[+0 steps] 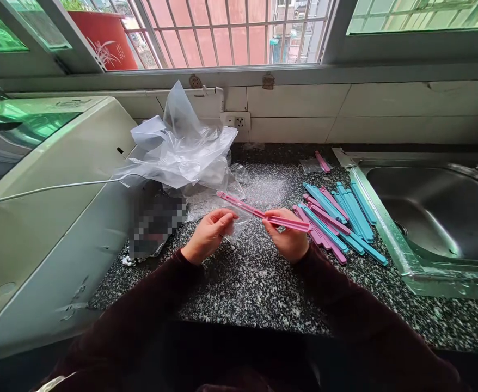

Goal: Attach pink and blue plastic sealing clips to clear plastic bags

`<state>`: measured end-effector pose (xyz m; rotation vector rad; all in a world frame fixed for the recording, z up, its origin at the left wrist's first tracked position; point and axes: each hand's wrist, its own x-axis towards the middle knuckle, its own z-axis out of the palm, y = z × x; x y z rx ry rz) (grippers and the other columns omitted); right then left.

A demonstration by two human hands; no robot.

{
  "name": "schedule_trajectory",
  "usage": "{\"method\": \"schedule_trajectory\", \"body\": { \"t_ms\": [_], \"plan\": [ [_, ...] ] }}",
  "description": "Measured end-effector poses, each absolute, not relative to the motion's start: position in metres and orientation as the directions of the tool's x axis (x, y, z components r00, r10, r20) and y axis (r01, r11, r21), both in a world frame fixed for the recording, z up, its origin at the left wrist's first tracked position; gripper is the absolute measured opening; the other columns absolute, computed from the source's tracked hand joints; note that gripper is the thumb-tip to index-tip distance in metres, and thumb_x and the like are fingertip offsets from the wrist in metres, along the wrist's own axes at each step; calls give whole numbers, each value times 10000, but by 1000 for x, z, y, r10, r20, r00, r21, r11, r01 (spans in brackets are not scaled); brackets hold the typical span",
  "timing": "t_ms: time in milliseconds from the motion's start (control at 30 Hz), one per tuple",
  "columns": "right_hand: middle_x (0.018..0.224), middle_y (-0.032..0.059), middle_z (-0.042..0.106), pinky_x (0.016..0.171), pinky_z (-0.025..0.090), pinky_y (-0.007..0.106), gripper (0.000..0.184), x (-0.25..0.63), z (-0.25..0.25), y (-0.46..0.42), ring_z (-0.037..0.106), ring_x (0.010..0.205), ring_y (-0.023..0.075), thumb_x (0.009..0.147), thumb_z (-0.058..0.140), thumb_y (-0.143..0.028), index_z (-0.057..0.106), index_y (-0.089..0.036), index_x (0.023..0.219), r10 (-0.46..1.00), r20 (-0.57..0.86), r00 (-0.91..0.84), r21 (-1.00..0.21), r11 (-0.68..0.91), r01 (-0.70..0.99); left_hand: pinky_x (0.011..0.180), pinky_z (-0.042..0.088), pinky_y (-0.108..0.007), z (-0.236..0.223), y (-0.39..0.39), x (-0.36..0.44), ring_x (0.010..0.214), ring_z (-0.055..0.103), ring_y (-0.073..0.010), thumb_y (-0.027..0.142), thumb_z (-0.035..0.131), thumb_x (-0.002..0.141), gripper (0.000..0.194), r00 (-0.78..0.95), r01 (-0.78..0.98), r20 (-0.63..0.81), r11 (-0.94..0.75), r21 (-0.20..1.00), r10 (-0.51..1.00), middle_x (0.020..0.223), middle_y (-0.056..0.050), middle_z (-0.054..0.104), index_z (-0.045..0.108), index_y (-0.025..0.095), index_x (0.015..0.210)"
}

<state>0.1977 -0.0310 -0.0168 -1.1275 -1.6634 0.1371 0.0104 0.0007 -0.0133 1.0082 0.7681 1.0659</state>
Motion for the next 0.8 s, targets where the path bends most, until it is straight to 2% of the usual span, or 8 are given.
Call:
{"method": "schedule_trajectory", "body": {
  "t_ms": [133,300,467,667,800],
  "plan": [
    [722,29,639,606,511,300,48,189,-15,-37,597,655,152,784,591,-202,614,-197,826,726,686,-46,-572,578,583,460,288,-201,-16,-1,15,450,373,-46,410,728,599,321,278,-396,-52,164,903,959,503,47,477,598,121,655],
    [708,27,638,592,507,289,47,187,-15,-39,593,639,146,796,578,-215,615,-203,823,732,678,-72,-561,578,593,460,271,-199,-16,-3,15,453,359,-48,392,686,647,283,318,-386,-94,220,896,943,494,58,428,573,136,681],
    [738,35,645,616,517,296,71,188,-17,-39,600,670,150,798,577,-217,610,-201,859,745,656,-120,-555,585,592,453,264,-206,-16,-2,14,452,346,-54,371,671,637,257,293,-365,-106,214,906,950,502,58,409,544,149,653],
    [816,52,649,666,538,318,95,188,-22,-41,620,739,163,784,585,-203,595,-194,878,714,699,-39,-603,619,503,443,263,-205,-15,-3,15,444,355,-53,358,663,627,247,223,-400,-99,184,898,970,495,56,412,536,146,617],
    [786,43,639,663,534,334,90,188,-22,-41,610,732,165,781,583,-173,588,-200,867,714,696,-73,-613,644,458,440,261,-204,-14,-4,16,437,355,-53,345,656,639,241,221,-417,-88,176,892,971,488,52,421,525,148,593]
  ]
}}
